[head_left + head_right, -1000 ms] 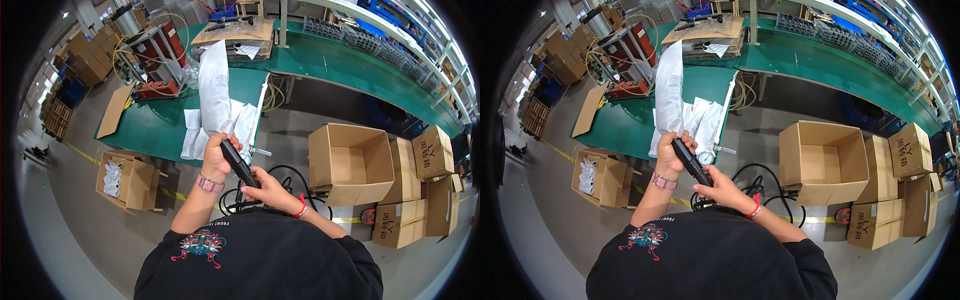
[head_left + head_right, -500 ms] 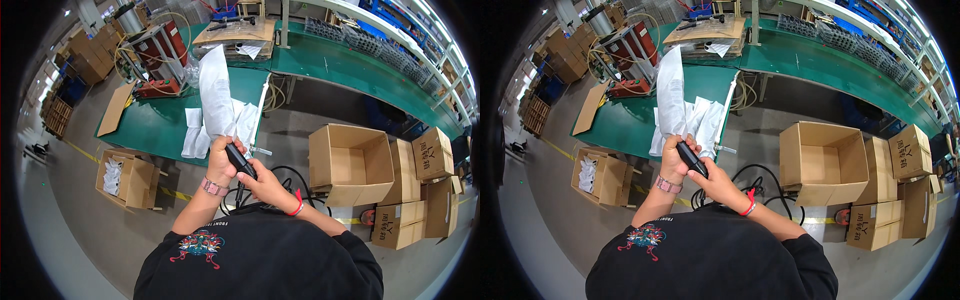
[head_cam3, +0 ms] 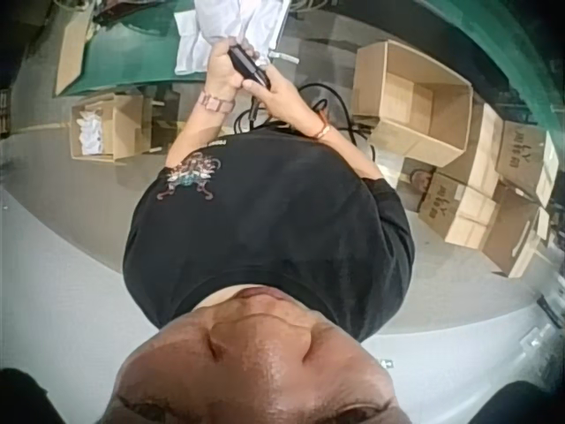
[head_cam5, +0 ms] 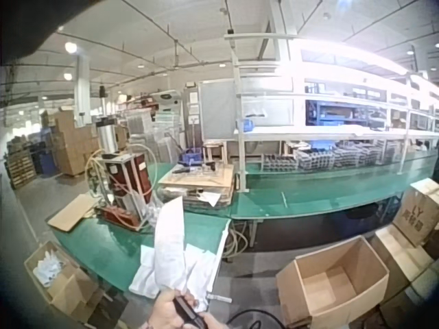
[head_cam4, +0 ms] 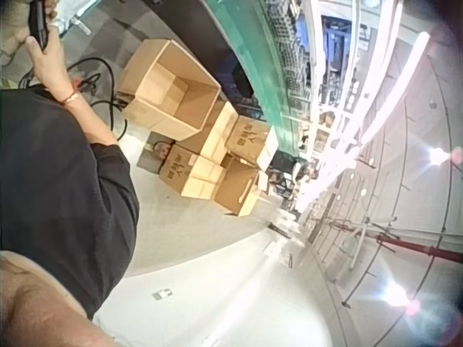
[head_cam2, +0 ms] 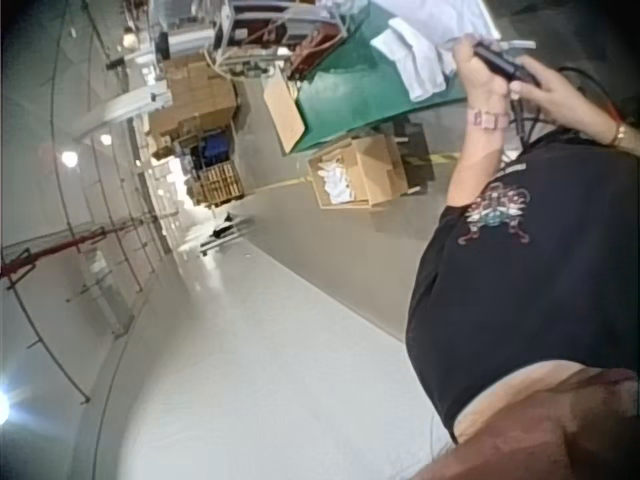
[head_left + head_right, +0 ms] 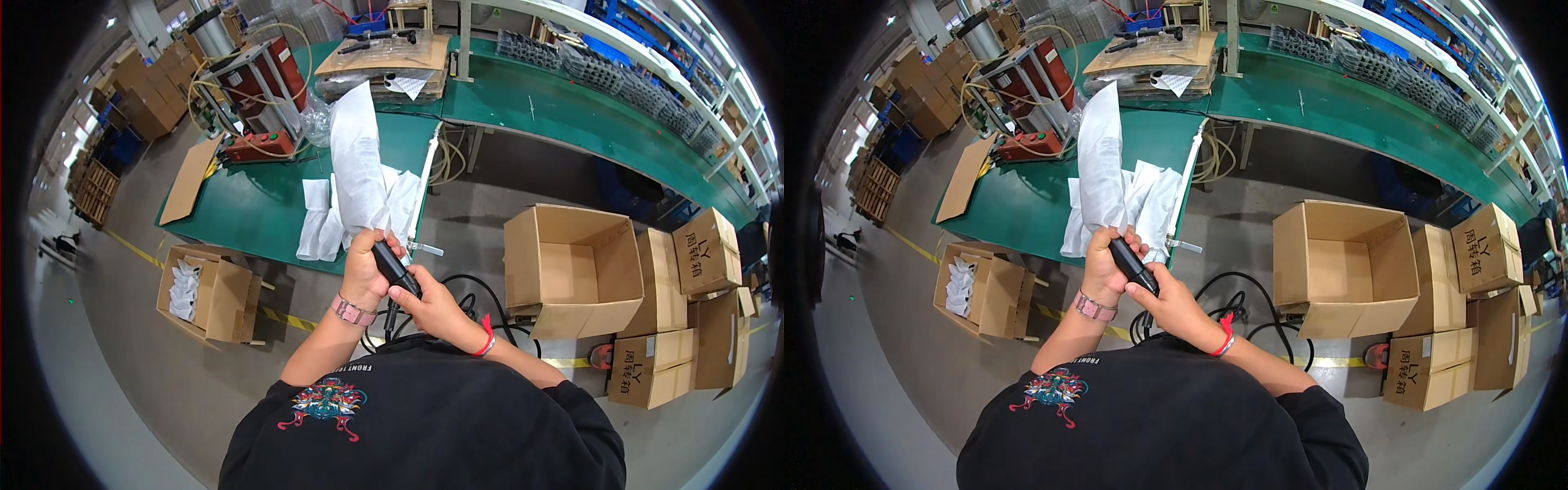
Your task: The person takes wrapped components out of a cardboard box onto a workbench. The person then connects the wrapped components one at a time to an air pressure hose fixture to test them.
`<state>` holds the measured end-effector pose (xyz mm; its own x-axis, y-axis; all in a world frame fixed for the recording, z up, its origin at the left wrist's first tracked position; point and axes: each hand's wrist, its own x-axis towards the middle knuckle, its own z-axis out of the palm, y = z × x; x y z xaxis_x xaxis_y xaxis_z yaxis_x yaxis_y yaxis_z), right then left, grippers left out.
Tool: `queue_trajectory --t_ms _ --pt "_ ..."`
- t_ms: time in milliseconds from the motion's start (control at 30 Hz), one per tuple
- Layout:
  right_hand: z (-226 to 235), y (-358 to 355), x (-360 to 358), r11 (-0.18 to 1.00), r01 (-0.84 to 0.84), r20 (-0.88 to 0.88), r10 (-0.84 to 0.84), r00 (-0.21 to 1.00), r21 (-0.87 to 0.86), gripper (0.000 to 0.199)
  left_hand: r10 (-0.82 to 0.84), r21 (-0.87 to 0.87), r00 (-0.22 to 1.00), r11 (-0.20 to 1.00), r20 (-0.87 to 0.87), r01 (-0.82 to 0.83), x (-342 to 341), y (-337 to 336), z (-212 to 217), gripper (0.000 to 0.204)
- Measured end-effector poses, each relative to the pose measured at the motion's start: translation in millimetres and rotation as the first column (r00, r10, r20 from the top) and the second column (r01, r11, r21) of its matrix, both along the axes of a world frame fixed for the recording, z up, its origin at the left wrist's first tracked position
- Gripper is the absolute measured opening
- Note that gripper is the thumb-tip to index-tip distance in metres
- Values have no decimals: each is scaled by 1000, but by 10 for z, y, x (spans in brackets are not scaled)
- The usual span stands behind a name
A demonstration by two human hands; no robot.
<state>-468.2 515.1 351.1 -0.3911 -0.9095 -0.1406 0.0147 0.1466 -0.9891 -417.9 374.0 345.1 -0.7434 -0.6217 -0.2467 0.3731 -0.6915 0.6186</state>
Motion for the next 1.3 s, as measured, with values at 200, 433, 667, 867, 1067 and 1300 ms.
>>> queue_trajectory --t_ms 200,433,667,867,1067,1300 --pt "-32 17 2 1000 15 20 -14 1000 -1 31 -7 7 1000 1000 -12 7 -2 28 3 7" --pt "-60 38 -1 1000 18 13 -17 1000 -10 32 -1 12 1000 1000 8 1 -7 33 -31 6" --pt "-15 78 -62 999 30 90 -34 995 45 30 -4 -43 999 999 33 5 -45 133 39 8" --pt "-58 91 -116 995 67 78 -72 994 68 29 -80 -105 990 990 113 92 -123 214 74 12" --pt "-155 117 -132 993 100 99 -106 989 60 27 -40 -109 994 993 100 50 -169 205 -169 11" --pt "-370 188 -210 972 137 269 -185 945 189 24 -142 31 959 990 245 138 -384 279 -312 11"
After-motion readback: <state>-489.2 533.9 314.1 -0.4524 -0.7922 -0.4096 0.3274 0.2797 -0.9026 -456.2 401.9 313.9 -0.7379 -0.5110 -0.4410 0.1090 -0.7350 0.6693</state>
